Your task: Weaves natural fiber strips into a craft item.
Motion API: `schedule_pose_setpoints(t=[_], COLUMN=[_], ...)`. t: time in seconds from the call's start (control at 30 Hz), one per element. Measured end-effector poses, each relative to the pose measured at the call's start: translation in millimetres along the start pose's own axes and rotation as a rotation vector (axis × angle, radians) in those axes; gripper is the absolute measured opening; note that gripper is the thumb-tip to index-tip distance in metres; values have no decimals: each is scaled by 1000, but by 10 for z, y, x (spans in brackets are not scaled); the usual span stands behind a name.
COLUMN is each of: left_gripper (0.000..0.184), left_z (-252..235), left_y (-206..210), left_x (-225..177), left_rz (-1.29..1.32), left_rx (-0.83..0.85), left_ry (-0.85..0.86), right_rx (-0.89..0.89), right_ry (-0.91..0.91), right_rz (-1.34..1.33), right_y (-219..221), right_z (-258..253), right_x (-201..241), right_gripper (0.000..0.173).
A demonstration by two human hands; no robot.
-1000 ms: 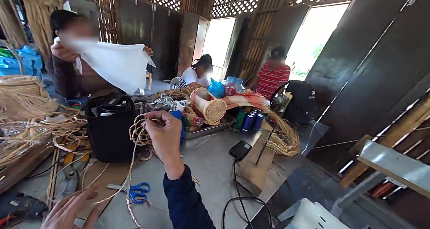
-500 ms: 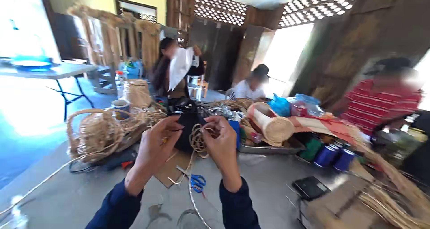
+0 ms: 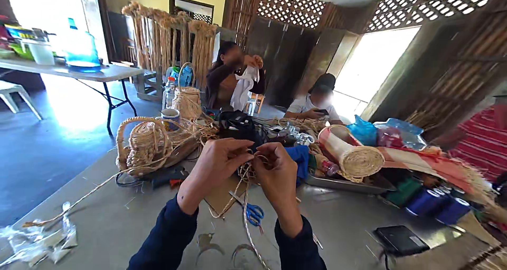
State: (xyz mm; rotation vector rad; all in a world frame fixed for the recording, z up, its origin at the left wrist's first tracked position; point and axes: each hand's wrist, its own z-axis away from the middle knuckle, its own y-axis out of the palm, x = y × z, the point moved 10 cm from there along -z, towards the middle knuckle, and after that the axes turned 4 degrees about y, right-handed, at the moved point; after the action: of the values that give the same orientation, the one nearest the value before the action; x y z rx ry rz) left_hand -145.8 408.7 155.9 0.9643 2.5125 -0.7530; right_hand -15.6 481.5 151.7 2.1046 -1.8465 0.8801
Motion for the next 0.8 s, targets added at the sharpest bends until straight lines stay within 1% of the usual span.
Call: schedule_pose_setpoints(t=[0.1, 0.17, 0.3, 0.43, 0.6, 0.8], left_gripper=[21, 18, 20, 21, 20, 19], left_z=[-2, -13, -9, 8, 42, 60], left_y=[81, 90, 91, 112, 147, 178], left_x=[20, -9, 4, 162, 344, 381], left_rz=[-74, -125, -154, -96, 42, 77], left_rx=[9, -24, -54, -33, 70, 84], left_ry=[35, 72, 105, 29, -84, -115], right_rx=[-18, -9, 48, 101, 154, 222], right_ry=[4, 7, 29, 58, 102, 172], right_rz=[-6, -60, -131, -130, -168, -258], right_y=[-8, -31, -34, -17, 18, 49], right_z=[5, -15, -30, -37, -32, -43], right_x=[-5, -26, -27, 6, -9, -89], right_gripper=[19, 19, 20, 21, 22, 25])
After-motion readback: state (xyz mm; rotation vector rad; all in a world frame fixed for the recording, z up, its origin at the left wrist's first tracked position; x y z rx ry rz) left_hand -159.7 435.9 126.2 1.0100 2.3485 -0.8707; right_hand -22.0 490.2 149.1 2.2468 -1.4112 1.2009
